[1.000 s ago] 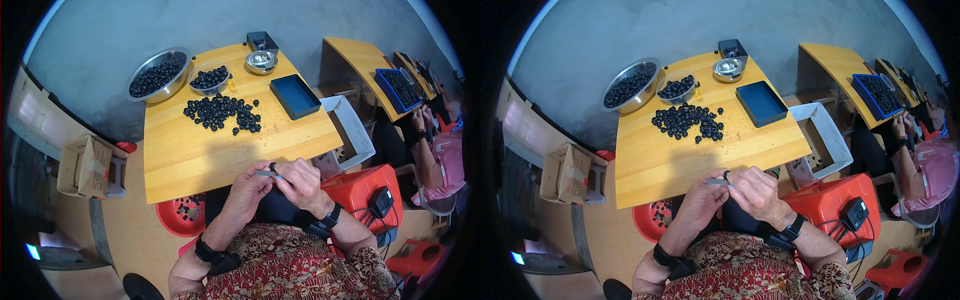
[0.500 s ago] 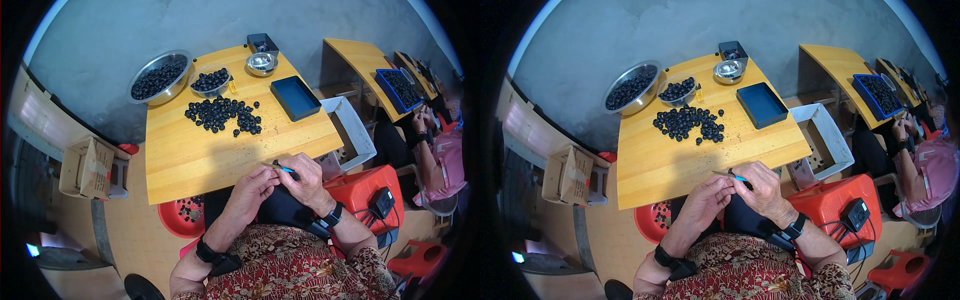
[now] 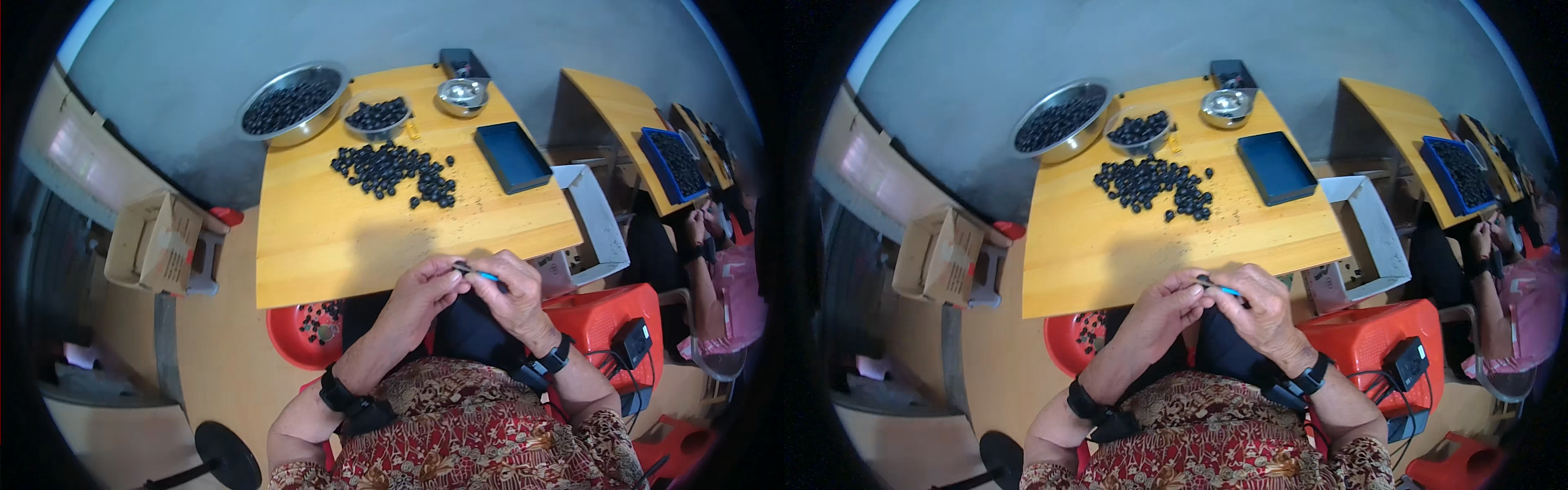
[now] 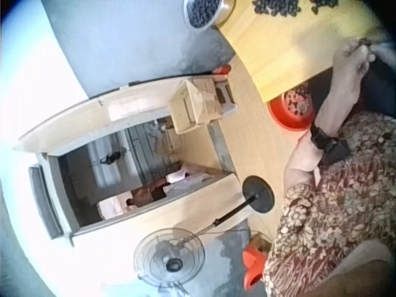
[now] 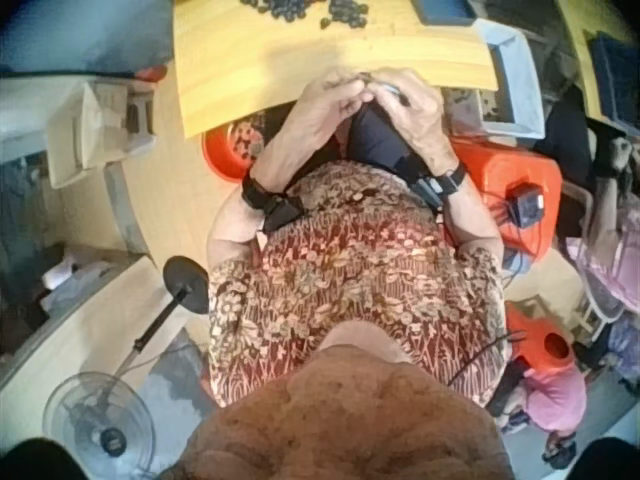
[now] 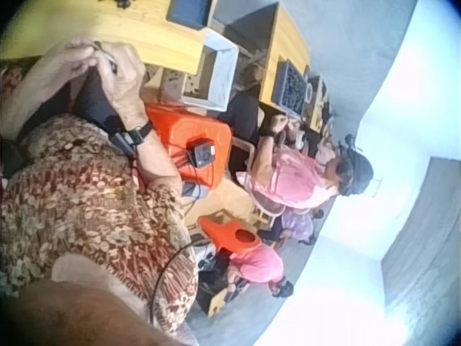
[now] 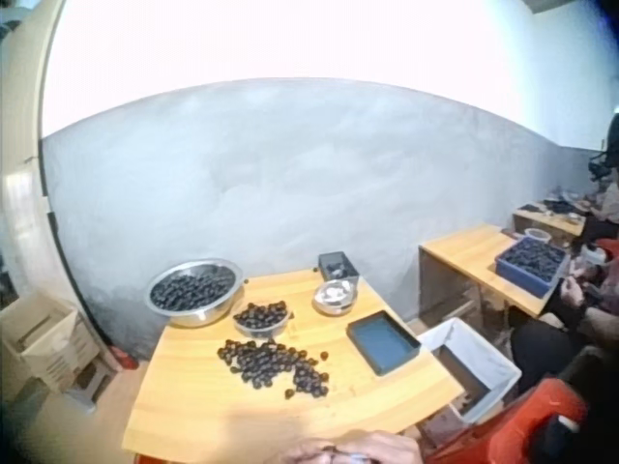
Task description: Sorting and inspecting black rubber or plastic components on a wooden table.
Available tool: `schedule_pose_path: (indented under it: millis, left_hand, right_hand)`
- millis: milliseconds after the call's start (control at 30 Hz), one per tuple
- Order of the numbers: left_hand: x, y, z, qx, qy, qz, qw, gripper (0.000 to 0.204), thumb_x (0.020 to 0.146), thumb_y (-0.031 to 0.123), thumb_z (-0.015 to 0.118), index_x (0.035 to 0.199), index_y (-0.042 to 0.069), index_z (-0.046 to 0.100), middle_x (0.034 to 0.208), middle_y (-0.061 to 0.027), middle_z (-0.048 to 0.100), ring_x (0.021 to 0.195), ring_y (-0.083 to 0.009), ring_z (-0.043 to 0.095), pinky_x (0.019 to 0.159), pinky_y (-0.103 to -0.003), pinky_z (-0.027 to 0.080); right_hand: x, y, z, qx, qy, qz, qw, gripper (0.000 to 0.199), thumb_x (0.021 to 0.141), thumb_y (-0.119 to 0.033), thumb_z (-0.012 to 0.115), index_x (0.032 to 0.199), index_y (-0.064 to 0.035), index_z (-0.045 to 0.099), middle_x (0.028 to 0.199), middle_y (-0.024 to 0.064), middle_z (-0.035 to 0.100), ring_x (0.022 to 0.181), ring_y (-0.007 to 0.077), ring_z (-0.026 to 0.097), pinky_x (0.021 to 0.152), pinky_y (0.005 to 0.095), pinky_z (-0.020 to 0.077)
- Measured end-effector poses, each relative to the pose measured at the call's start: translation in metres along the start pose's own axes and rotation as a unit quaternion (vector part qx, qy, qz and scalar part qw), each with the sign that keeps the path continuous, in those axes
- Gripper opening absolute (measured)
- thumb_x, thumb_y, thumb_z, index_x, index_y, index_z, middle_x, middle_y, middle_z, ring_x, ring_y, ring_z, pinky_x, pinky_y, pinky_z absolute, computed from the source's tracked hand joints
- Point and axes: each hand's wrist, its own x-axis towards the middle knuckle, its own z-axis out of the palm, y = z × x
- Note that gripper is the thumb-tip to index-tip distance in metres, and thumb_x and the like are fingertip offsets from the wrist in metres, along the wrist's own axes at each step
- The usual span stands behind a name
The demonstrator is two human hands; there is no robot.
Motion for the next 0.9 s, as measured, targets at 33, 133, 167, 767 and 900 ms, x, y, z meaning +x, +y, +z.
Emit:
schedule_pose_path:
  millis: [33, 133, 167, 767, 900]
  left_hand:
    - [-0.004, 0.006, -0.002, -0.004, -0.005, 0.008, 1.0, 0.021, 0.092, 0.017, 0.061, 0.112, 0.009, 0.061, 0.098, -0.0012, 0.066, 0.089, -0.0095, 0.062, 0.081, -0.024, 0.047]
    - [-0.016, 0.028, -0.023, -0.009, 0.021, 0.052, 0.998, 0.025, 0.092, 0.018, 0.062, 0.114, 0.006, 0.06, 0.101, -0.0044, 0.067, 0.091, -0.0115, 0.064, 0.081, -0.024, 0.048]
    - [-0.026, 0.039, -0.032, -0.01, 0.071, 0.072, 0.995, 0.025, 0.092, 0.018, 0.062, 0.114, 0.006, 0.06, 0.101, -0.0051, 0.067, 0.09, -0.0118, 0.064, 0.081, -0.025, 0.049]
    - [-0.147, 0.049, -0.267, 0.026, 0.541, 0.186, 0.82, 0.033, 0.086, 0.026, 0.07, 0.116, 0.014, 0.061, 0.111, -0.0004, 0.065, 0.106, -0.0127, 0.058, 0.089, -0.03, 0.039]
    - [-0.125, 0.071, -0.225, 0.1, 0.491, 0.249, 0.829, 0.032, 0.087, 0.022, 0.068, 0.116, 0.011, 0.061, 0.104, -0.0013, 0.066, 0.099, -0.0123, 0.06, 0.086, -0.027, 0.041]
  right_hand:
    - [0.001, -0.002, 0.0, -0.006, -0.001, 0.002, 1.0, 0.018, 0.074, 0.001, 0.073, 0.091, -0.0008, 0.066, 0.073, 0.0105, 0.061, 0.063, 0.023, 0.059, 0.056, 0.0318, 0.0468]
    - [0.004, -0.006, -0.001, -0.009, 0.014, 0.014, 1.0, 0.012, 0.076, 0.0, 0.071, 0.088, 0.0003, 0.066, 0.072, 0.0103, 0.06, 0.062, 0.0235, 0.058, 0.057, 0.0319, 0.046]
    - [0.002, -0.001, -0.001, -0.011, 0.006, 0.028, 1.0, 0.011, 0.077, 0.0, 0.07, 0.088, 0.0004, 0.066, 0.072, 0.01, 0.06, 0.062, 0.0231, 0.058, 0.057, 0.0318, 0.0458]
    - [0.0, -0.003, 0.008, -0.018, -0.004, 0.054, 0.998, 0.01, 0.081, 0.0, 0.068, 0.091, 0.0016, 0.066, 0.07, 0.0084, 0.057, 0.062, 0.018, 0.055, 0.057, 0.0285, 0.0427]
    - [0.001, -0.001, 0.004, -0.018, -0.004, 0.064, 0.998, 0.008, 0.081, 0.0, 0.067, 0.088, 0.001, 0.065, 0.069, 0.0078, 0.056, 0.06, 0.0168, 0.055, 0.055, 0.0277, 0.0424]
